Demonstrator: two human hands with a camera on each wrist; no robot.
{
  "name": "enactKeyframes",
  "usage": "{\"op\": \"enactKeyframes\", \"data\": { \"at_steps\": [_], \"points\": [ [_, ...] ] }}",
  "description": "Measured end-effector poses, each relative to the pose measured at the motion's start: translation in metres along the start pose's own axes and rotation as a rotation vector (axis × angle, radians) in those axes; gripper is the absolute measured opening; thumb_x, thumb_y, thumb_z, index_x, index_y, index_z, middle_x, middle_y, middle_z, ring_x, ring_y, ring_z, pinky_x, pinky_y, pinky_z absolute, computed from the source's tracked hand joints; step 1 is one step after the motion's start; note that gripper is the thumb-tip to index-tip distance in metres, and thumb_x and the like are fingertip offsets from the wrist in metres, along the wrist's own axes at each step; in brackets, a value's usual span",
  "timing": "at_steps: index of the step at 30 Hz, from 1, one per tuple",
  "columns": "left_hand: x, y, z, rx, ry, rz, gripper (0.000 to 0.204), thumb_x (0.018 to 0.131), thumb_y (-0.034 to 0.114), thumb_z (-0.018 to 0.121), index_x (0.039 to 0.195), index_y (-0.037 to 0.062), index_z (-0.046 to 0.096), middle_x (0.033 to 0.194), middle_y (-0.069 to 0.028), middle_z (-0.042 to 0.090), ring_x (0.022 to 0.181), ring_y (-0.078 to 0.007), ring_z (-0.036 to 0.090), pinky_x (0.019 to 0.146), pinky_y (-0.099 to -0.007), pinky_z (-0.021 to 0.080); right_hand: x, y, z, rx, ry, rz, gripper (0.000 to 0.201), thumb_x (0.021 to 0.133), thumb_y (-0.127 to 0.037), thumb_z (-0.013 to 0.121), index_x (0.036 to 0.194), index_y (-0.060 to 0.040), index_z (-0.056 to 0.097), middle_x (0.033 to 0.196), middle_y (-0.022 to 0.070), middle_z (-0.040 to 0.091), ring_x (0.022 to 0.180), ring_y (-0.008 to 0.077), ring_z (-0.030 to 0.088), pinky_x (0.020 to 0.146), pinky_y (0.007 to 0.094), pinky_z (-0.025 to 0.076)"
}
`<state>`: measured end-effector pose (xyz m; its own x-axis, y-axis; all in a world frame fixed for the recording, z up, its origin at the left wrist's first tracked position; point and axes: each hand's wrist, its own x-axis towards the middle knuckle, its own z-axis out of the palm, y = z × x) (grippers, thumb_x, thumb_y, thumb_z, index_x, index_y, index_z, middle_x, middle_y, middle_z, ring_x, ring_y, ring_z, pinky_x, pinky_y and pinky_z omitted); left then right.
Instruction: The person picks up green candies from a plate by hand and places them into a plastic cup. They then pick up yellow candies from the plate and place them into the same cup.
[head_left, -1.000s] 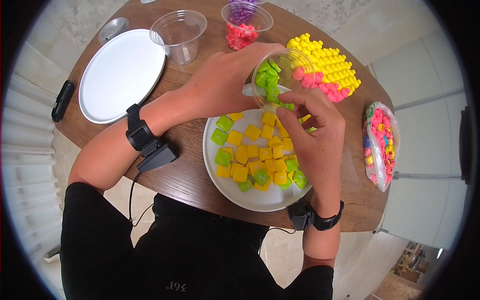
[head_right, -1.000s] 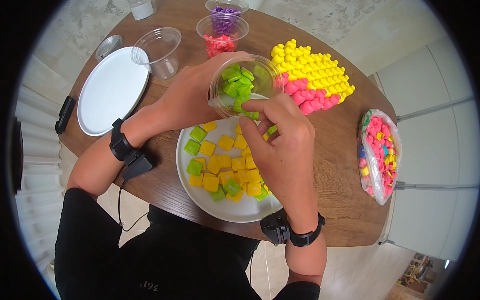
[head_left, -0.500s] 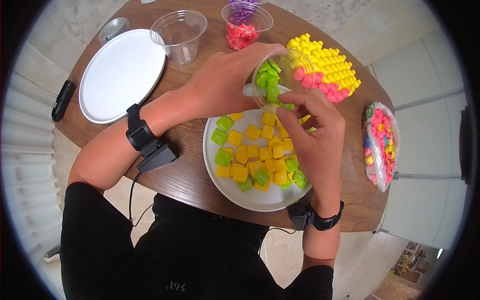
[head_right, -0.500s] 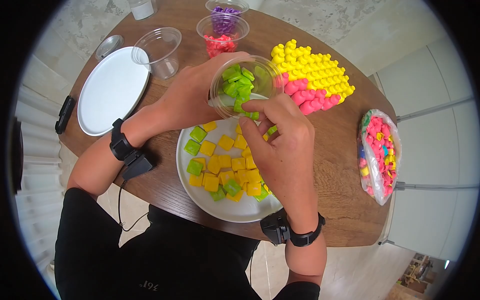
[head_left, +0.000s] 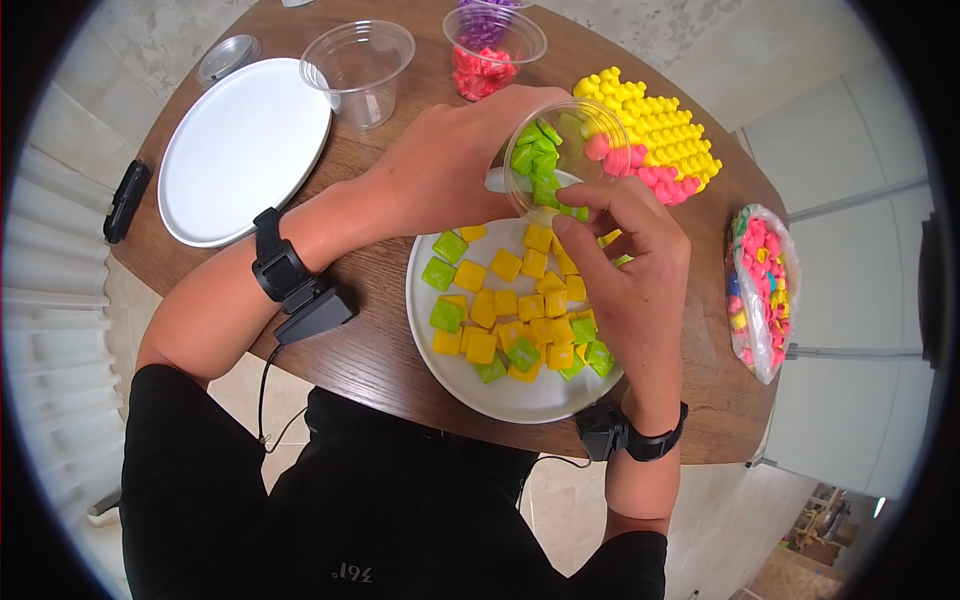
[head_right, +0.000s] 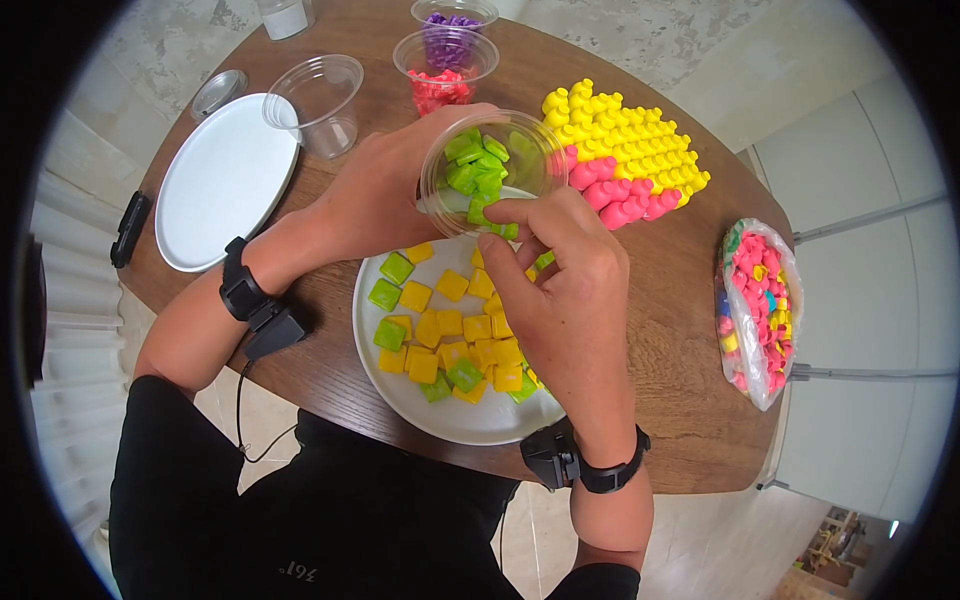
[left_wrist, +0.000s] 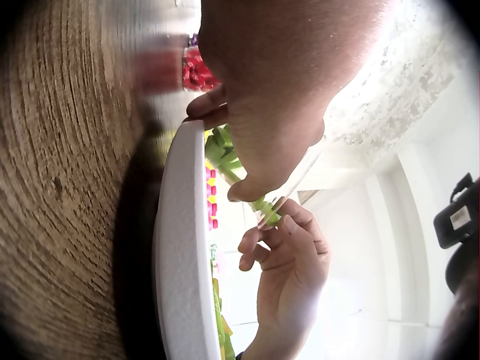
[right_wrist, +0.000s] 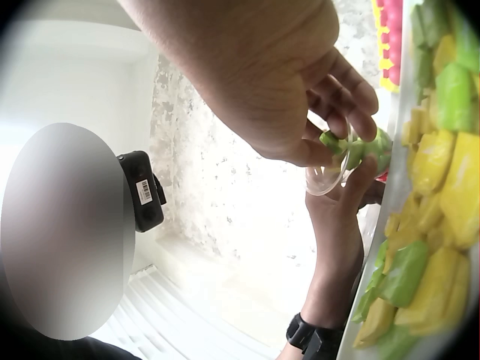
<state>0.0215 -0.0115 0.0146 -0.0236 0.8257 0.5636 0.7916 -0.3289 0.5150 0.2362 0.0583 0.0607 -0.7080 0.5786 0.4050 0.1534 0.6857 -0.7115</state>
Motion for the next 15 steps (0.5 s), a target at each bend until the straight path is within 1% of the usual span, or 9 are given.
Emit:
{"op": "enactKeyframes", "data": {
  "at_steps": [2, 4, 8, 15],
  "points": [
    [-0.0001, -0.0001, -0.0002, -0.003, 0.001, 0.001, 0.093, 0.073, 0.012, 0.094, 0.155, 0.0122, 0.049, 0.147, -0.0117, 0.064, 0.131, -0.0355, 0.066, 0.105, -0.0449, 0.058, 0.0000, 0.0001, 0.0003, 0.006, 0.001, 0.001, 0.016, 0.087, 0.001, 0.078, 0.104, 0.0002, 0.077, 0.086, 0.0079, 0.064, 0.070, 0.0150, 0.064, 0.058, 0.0299, 0.048],
    [-0.0002, -0.0006, -0.0003, 0.023, 0.009, 0.005, 0.088, 0.078, 0.024, 0.094, 0.154, 0.0139, 0.051, 0.147, -0.0110, 0.066, 0.129, -0.0344, 0.068, 0.103, -0.0435, 0.059, -0.0001, 0.0000, 0.0005, 0.006, 0.005, 0.003, 0.016, 0.088, 0.001, 0.078, 0.104, 0.0001, 0.077, 0.086, 0.0080, 0.064, 0.071, 0.0150, 0.064, 0.058, 0.0298, 0.048],
    [0.0001, -0.0013, -0.0001, 0.022, 0.012, 0.017, 0.089, 0.078, 0.024, 0.094, 0.155, 0.0142, 0.050, 0.147, -0.0109, 0.066, 0.128, -0.0345, 0.068, 0.102, -0.0434, 0.059, -0.0001, -0.0009, -0.0002, 0.003, -0.003, 0.016, 0.016, 0.088, 0.001, 0.078, 0.104, 0.0000, 0.078, 0.087, 0.0080, 0.065, 0.071, 0.0146, 0.065, 0.058, 0.0297, 0.048],
    [-0.0004, -0.0018, 0.0004, 0.010, 0.003, -0.013, 0.090, 0.078, 0.024, 0.094, 0.155, 0.0137, 0.049, 0.147, -0.0114, 0.066, 0.128, -0.0345, 0.068, 0.102, -0.0429, 0.059, 0.0000, -0.0015, -0.0002, 0.007, 0.008, 0.010, 0.018, 0.087, 0.001, 0.078, 0.105, 0.0002, 0.077, 0.089, 0.0075, 0.065, 0.071, 0.0138, 0.065, 0.056, 0.0289, 0.048]
  ]
}}
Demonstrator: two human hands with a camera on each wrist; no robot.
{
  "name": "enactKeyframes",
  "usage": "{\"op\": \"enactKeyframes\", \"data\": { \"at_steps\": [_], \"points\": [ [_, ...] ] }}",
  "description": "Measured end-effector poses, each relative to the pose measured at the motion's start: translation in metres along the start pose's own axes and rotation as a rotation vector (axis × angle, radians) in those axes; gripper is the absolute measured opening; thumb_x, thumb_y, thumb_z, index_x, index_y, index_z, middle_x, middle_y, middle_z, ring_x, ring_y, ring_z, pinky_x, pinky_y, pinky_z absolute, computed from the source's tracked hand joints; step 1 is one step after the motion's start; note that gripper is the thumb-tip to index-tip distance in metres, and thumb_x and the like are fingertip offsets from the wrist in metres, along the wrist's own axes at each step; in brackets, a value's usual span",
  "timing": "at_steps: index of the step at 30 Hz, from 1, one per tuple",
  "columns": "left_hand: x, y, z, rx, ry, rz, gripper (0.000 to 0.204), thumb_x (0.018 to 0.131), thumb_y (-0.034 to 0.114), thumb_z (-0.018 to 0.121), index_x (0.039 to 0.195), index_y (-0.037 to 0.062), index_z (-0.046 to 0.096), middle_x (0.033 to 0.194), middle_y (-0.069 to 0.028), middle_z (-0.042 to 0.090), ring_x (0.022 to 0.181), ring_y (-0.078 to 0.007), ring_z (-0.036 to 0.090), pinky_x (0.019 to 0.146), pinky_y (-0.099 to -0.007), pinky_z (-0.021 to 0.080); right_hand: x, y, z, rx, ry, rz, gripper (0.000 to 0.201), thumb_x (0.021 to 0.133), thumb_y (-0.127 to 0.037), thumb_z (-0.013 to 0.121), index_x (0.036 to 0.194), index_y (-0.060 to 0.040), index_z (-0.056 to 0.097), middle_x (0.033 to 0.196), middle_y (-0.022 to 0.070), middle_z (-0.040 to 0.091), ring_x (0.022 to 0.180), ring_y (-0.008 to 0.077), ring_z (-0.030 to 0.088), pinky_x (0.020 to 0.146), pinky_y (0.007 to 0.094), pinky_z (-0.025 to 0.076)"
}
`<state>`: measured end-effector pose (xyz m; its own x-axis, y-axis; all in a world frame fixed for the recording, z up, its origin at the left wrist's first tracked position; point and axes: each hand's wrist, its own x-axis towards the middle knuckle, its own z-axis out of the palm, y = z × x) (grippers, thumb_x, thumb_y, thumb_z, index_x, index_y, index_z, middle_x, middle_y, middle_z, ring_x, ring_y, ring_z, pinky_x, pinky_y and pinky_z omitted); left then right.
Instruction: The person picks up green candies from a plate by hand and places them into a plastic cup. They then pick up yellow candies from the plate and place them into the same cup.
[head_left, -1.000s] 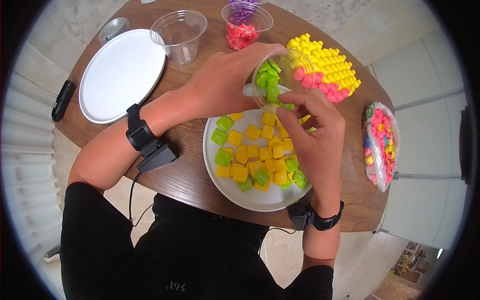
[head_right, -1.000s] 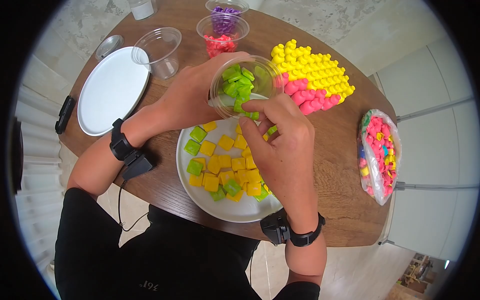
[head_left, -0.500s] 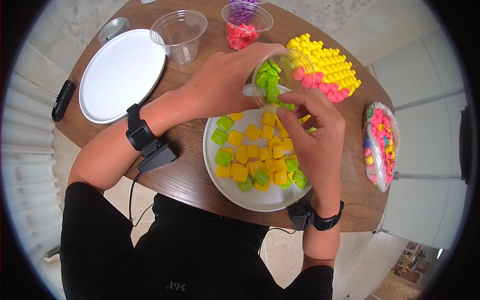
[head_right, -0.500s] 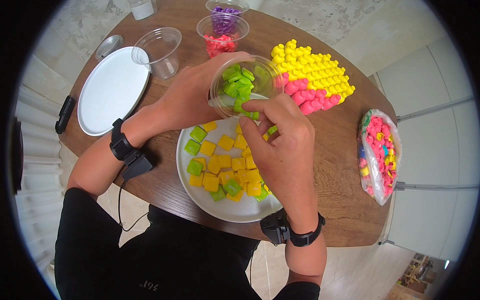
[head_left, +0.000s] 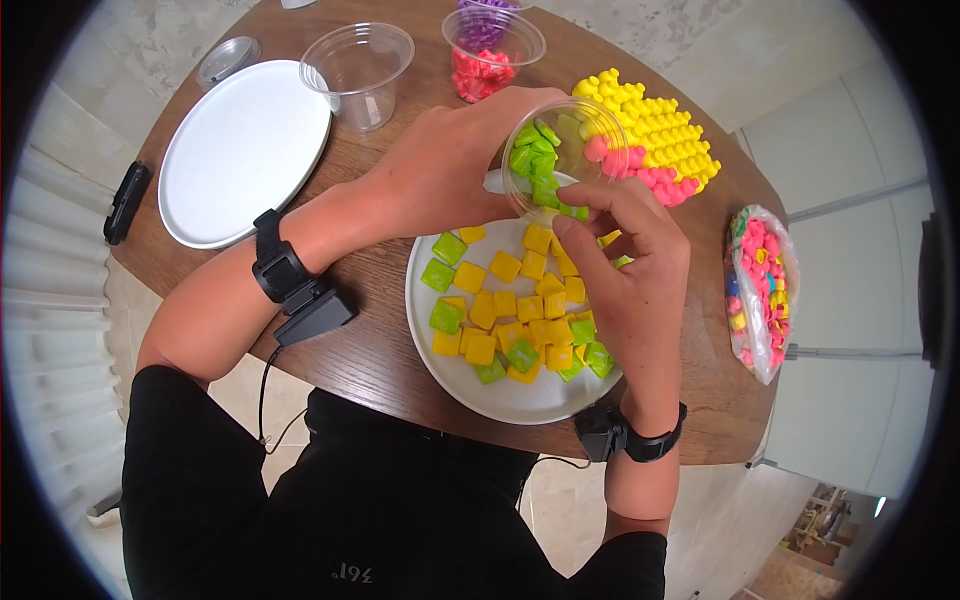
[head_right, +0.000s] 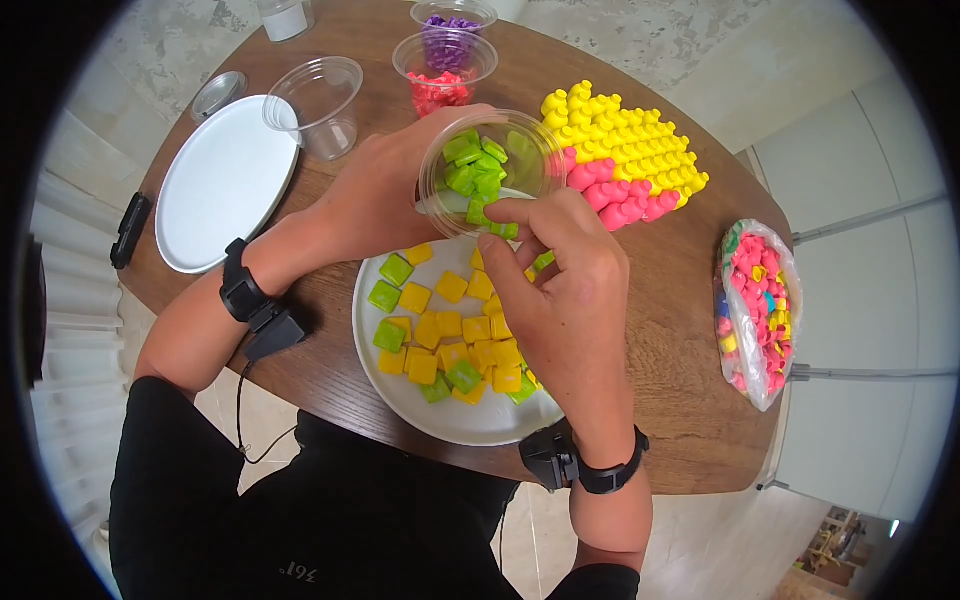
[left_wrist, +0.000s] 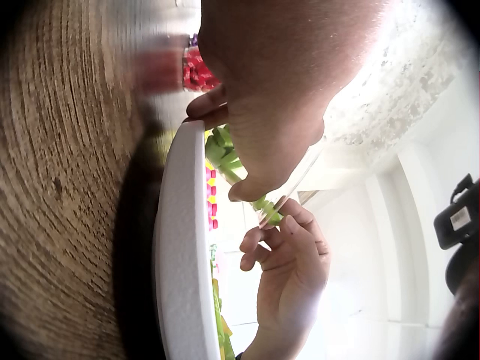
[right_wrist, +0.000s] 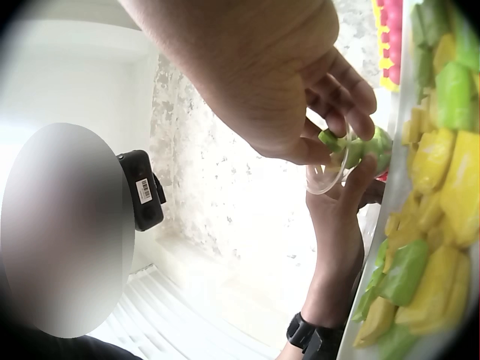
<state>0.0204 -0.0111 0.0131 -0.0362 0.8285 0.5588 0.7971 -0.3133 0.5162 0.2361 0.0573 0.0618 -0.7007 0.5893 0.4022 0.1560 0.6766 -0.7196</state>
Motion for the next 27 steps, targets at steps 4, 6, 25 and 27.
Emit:
{"op": "enactKeyframes", "data": {
  "at_steps": [4, 6, 25, 27],
  "points": [
    [0.0005, 0.0001, 0.0002, -0.003, 0.006, -0.003, 0.089, 0.078, 0.023, 0.094, 0.155, 0.0134, 0.049, 0.147, -0.0118, 0.066, 0.128, -0.0345, 0.068, 0.103, -0.0426, 0.059, 0.0000, -0.0008, 0.0001, 0.008, 0.002, 0.001, 0.021, 0.086, 0.002, 0.078, 0.107, 0.0002, 0.077, 0.093, 0.0084, 0.066, 0.072, 0.0136, 0.067, 0.056, 0.0281, 0.049],
    [0.0005, -0.0002, 0.0003, -0.007, 0.011, -0.001, 0.089, 0.078, 0.023, 0.094, 0.155, 0.0133, 0.049, 0.147, -0.0120, 0.065, 0.129, -0.0345, 0.068, 0.104, -0.0425, 0.058, -0.0001, -0.0012, 0.0003, 0.012, -0.001, 0.005, 0.022, 0.086, 0.002, 0.079, 0.108, 0.0001, 0.077, 0.096, 0.0089, 0.067, 0.073, 0.0136, 0.067, 0.056, 0.0278, 0.049],
    [0.0008, -0.0011, 0.0012, -0.024, 0.023, 0.004, 0.095, 0.074, 0.014, 0.095, 0.156, 0.0114, 0.047, 0.148, -0.0129, 0.065, 0.131, -0.0366, 0.066, 0.105, -0.0456, 0.058, 0.0001, -0.0069, -0.0009, 0.056, 0.040, -0.011, 0.025, 0.086, 0.002, 0.079, 0.110, -0.0003, 0.075, 0.113, 0.0111, 0.073, 0.077, 0.0146, 0.074, 0.060, 0.0271, 0.056],
    [0.0008, -0.0015, 0.0007, -0.022, 0.019, 0.007, 0.095, 0.074, 0.014, 0.095, 0.157, 0.0117, 0.047, 0.148, -0.0128, 0.065, 0.131, -0.0366, 0.066, 0.105, -0.0455, 0.059, -0.0012, -0.0010, -0.0012, 0.042, 0.010, -0.018, 0.024, 0.086, 0.002, 0.079, 0.109, -0.0004, 0.076, 0.109, 0.0109, 0.074, 0.077, 0.0147, 0.074, 0.060, 0.0271, 0.056]
  ]
}}
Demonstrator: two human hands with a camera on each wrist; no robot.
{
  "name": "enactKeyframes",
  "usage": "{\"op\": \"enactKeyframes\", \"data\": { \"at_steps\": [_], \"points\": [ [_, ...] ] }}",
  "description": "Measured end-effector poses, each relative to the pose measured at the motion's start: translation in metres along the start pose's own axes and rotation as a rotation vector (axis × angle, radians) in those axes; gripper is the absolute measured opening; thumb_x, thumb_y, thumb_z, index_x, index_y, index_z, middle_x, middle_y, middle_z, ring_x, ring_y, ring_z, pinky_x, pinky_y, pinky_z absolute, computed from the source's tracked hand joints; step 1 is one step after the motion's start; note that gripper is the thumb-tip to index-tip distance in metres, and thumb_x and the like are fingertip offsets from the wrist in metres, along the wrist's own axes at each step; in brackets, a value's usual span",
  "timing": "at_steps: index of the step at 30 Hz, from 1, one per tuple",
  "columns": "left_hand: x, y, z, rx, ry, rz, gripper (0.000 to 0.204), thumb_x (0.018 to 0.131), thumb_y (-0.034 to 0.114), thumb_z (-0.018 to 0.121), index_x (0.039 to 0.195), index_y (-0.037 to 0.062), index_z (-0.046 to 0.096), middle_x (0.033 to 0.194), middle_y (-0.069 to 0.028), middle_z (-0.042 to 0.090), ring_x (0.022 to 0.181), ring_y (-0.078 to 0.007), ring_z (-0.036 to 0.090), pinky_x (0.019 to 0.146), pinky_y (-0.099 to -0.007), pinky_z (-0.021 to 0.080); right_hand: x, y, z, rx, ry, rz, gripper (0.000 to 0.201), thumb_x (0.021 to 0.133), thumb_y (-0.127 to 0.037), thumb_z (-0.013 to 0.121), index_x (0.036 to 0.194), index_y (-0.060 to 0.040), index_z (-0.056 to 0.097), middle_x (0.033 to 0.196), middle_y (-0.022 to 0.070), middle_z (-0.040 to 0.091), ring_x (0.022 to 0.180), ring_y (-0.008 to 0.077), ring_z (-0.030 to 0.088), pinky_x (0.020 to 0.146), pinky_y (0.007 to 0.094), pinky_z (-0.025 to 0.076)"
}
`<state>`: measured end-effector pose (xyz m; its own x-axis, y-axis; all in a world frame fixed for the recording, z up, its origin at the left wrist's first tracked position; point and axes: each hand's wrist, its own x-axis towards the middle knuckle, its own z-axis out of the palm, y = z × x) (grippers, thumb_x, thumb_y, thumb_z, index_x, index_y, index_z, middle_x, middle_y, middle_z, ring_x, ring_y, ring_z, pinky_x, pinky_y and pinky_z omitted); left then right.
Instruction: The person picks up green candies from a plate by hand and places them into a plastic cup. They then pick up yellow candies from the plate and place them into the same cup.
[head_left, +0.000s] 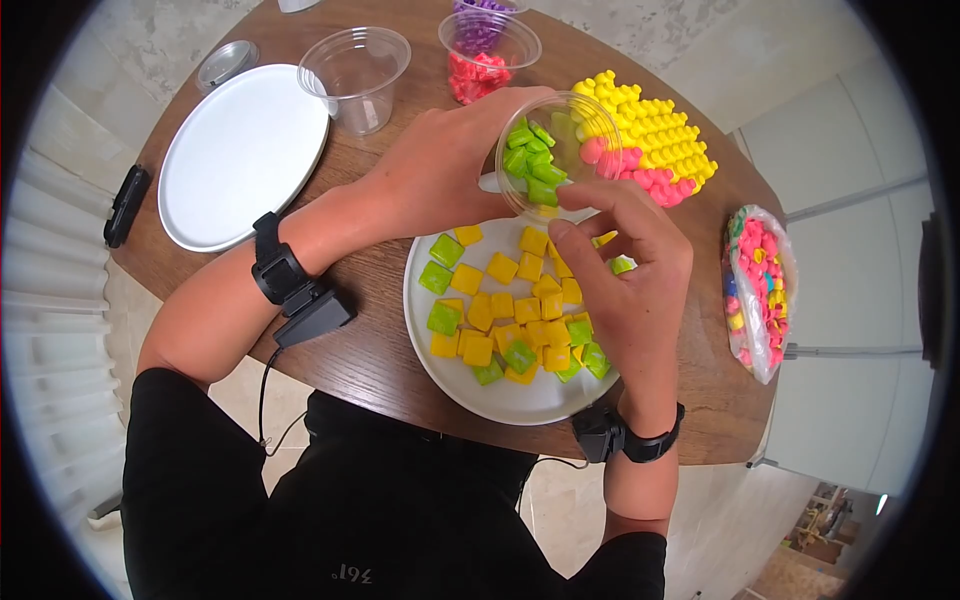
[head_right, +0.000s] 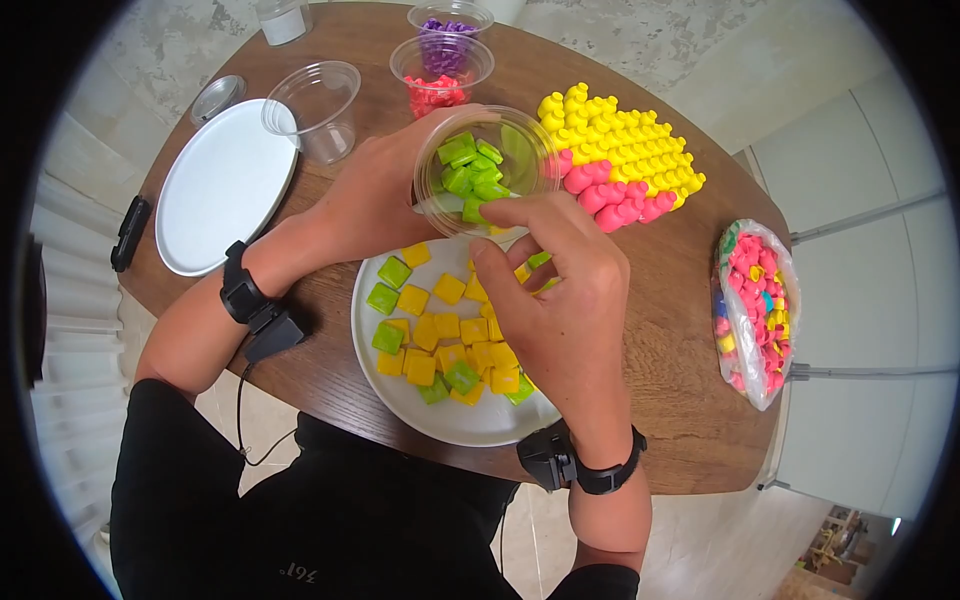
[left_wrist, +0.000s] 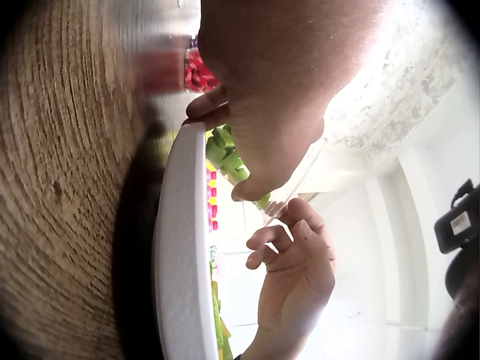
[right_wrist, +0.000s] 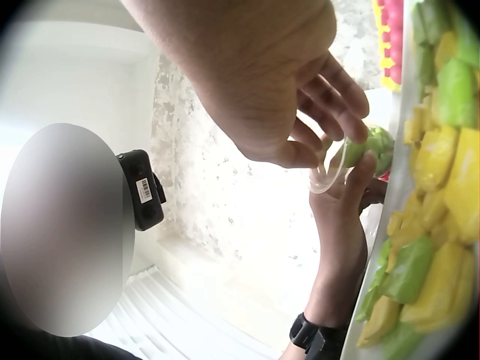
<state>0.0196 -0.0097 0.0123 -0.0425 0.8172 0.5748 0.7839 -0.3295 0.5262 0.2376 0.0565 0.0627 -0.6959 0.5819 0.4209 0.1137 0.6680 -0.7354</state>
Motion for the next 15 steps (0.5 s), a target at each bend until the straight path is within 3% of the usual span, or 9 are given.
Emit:
{"op": "enactKeyframes", "data": {
  "at_steps": [5, 7, 10, 15],
  "points": [
    [-0.0001, -0.0001, 0.0008, 0.009, -0.002, 0.005, 0.095, 0.075, 0.015, 0.094, 0.157, 0.0130, 0.047, 0.147, -0.0126, 0.065, 0.130, -0.0365, 0.067, 0.104, -0.0453, 0.059, 0.0002, -0.0009, 0.0001, -0.035, -0.055, -0.036, 0.022, 0.087, 0.000, 0.079, 0.108, 0.0001, 0.076, 0.101, 0.0109, 0.075, 0.076, 0.0162, 0.074, 0.059, 0.0278, 0.056],
    [-0.0002, 0.0008, 0.0002, 0.017, 0.007, -0.019, 0.086, 0.080, 0.024, 0.094, 0.153, 0.0117, 0.051, 0.148, -0.0129, 0.065, 0.130, -0.0346, 0.068, 0.105, -0.0427, 0.058, -0.0013, -0.0024, 0.0015, 0.012, -0.065, 0.019, 0.024, 0.087, 0.000, 0.079, 0.111, 0.0002, 0.077, 0.107, 0.0128, 0.078, 0.077, 0.0179, 0.076, 0.060, 0.0290, 0.057],
    [0.0001, 0.0016, -0.0003, -0.012, -0.005, -0.052, 0.085, 0.080, 0.024, 0.093, 0.153, 0.0117, 0.051, 0.149, -0.0130, 0.065, 0.130, -0.0348, 0.068, 0.105, -0.0428, 0.058, -0.0022, 0.0006, 0.0036, -0.022, -0.107, -0.015, 0.026, 0.087, 0.000, 0.079, 0.113, -0.0003, 0.077, 0.115, 0.0145, 0.079, 0.077, 0.0187, 0.077, 0.061, 0.0298, 0.058],
    [-0.0001, 0.0014, -0.0003, -0.029, 0.010, -0.052, 0.086, 0.080, 0.024, 0.094, 0.153, 0.0108, 0.052, 0.148, -0.0134, 0.065, 0.130, -0.0345, 0.068, 0.105, -0.0426, 0.057, -0.0018, -0.0016, 0.0039, 0.014, -0.083, -0.015, 0.026, 0.087, 0.000, 0.079, 0.113, -0.0011, 0.077, 0.115, 0.0145, 0.079, 0.076, 0.0183, 0.077, 0.061, 0.0298, 0.057]
  ]
}}
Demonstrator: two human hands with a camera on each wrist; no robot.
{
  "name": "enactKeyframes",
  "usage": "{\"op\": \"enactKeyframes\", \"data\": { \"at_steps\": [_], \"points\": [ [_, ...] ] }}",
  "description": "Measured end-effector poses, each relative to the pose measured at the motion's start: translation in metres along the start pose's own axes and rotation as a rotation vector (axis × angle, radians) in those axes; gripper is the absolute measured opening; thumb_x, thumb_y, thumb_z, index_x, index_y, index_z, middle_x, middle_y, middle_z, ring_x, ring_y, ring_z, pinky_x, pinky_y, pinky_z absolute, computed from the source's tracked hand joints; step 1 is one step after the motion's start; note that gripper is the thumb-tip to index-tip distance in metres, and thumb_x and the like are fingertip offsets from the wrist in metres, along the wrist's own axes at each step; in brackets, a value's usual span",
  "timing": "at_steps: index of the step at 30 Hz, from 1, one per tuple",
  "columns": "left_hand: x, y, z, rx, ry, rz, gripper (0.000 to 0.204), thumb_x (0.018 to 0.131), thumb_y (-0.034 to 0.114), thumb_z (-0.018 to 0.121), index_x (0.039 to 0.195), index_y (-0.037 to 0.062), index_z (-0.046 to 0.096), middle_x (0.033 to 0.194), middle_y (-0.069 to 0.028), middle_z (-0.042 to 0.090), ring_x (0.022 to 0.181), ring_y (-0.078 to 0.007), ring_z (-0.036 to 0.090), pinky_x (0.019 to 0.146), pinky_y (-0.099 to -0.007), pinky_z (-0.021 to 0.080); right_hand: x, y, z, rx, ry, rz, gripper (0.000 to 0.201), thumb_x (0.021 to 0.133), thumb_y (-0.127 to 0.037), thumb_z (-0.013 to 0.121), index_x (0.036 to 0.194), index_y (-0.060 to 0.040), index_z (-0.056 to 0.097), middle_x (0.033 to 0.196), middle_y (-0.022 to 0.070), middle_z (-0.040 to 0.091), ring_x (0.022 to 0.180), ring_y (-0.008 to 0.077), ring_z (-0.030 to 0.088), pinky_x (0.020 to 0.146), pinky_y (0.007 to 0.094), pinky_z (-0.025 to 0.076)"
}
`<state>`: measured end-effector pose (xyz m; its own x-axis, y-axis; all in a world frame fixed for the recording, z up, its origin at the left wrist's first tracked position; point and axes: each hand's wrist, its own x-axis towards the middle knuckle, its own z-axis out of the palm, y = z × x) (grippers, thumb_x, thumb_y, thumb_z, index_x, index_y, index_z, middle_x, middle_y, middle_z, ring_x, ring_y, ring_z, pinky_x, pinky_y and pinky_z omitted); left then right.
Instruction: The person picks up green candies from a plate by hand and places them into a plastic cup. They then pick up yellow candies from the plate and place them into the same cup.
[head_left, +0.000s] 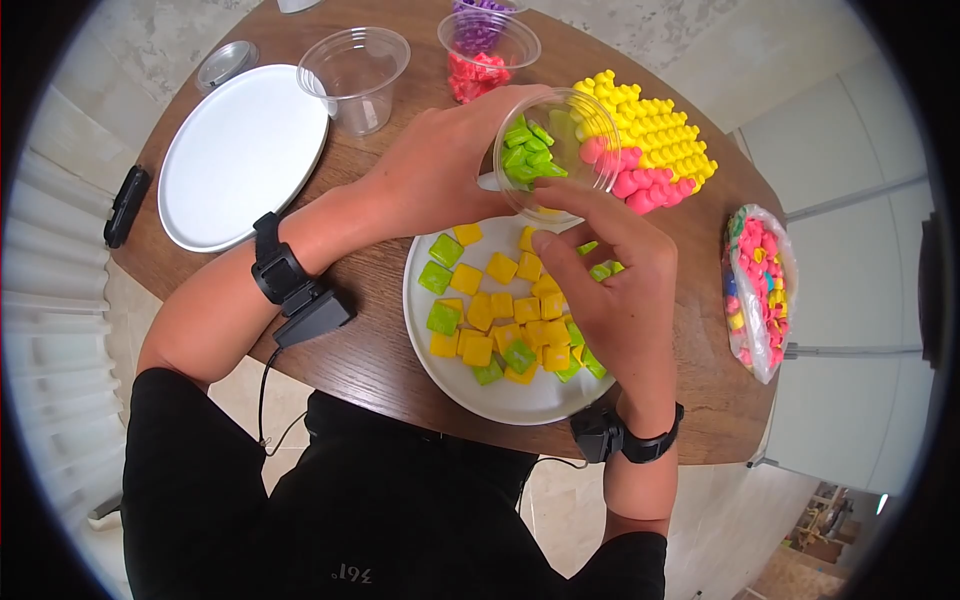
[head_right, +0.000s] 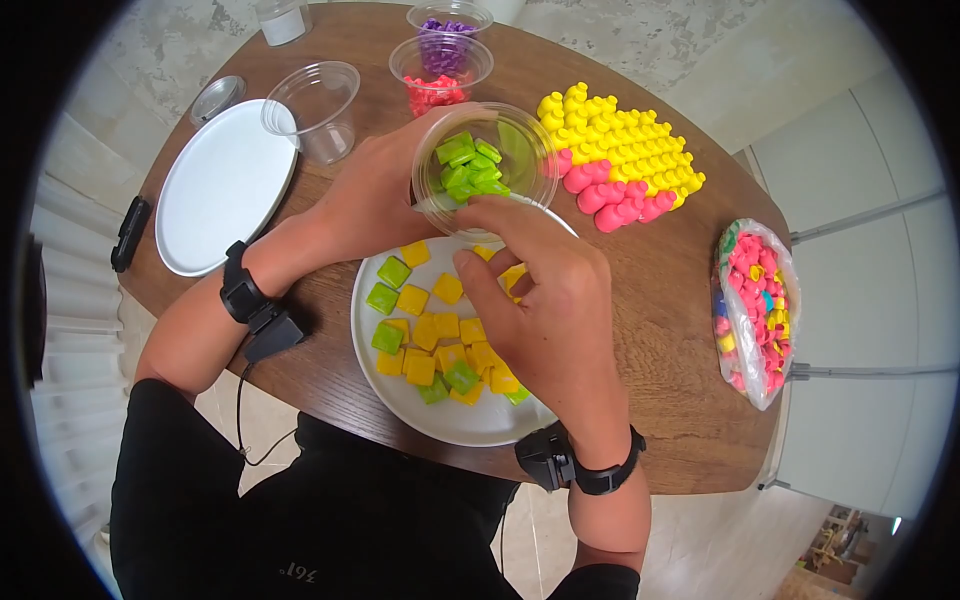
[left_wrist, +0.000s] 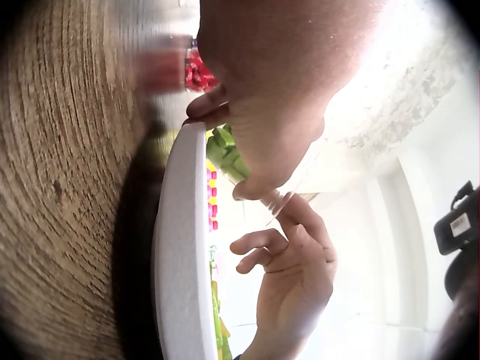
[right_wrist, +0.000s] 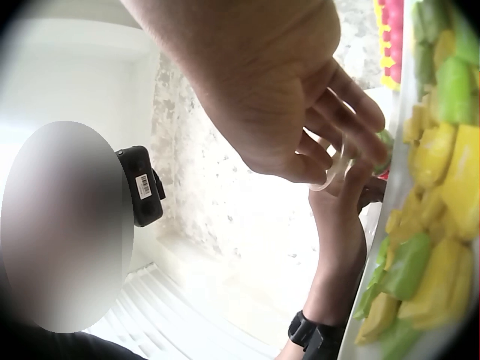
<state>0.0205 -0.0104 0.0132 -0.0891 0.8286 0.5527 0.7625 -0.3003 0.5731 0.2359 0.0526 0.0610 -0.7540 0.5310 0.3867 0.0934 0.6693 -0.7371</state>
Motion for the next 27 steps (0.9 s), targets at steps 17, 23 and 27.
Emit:
{"op": "enactKeyframes", "data": {
  "at_steps": [17, 23, 27],
  "points": [
    [-0.001, -0.007, 0.005, -0.072, 0.043, -0.055, 0.091, 0.075, 0.016, 0.093, 0.154, 0.0146, 0.049, 0.133, -0.0167, 0.071, 0.113, -0.0342, 0.074, 0.093, -0.0411, 0.060, -0.013, -0.025, -0.021, -0.289, -0.658, 0.177, 0.031, 0.082, -0.030, 0.086, 0.094, -0.0021, 0.077, 0.089, 0.0183, 0.076, 0.085, 0.0401, 0.073, 0.081, 0.0465, 0.057],
    [0.000, -0.008, 0.007, -0.066, 0.063, -0.045, 0.089, 0.077, 0.020, 0.093, 0.154, 0.0147, 0.049, 0.127, -0.0156, 0.073, 0.104, -0.0333, 0.075, 0.088, -0.0412, 0.061, -0.011, -0.025, -0.022, -0.314, -0.685, 0.191, 0.025, 0.080, -0.023, 0.084, 0.090, -0.0010, 0.076, 0.088, 0.0178, 0.076, 0.089, 0.0383, 0.074, 0.086, 0.0464, 0.057],
    [0.000, -0.008, 0.006, -0.071, 0.051, -0.061, 0.089, 0.077, 0.020, 0.093, 0.154, 0.0150, 0.049, 0.123, -0.0158, 0.073, 0.101, -0.0332, 0.075, 0.085, -0.0417, 0.060, -0.011, -0.023, -0.022, -0.328, -0.679, 0.183, 0.022, 0.080, -0.020, 0.082, 0.089, -0.0006, 0.076, 0.087, 0.0180, 0.076, 0.088, 0.0386, 0.073, 0.085, 0.0466, 0.057]
  ]
}}
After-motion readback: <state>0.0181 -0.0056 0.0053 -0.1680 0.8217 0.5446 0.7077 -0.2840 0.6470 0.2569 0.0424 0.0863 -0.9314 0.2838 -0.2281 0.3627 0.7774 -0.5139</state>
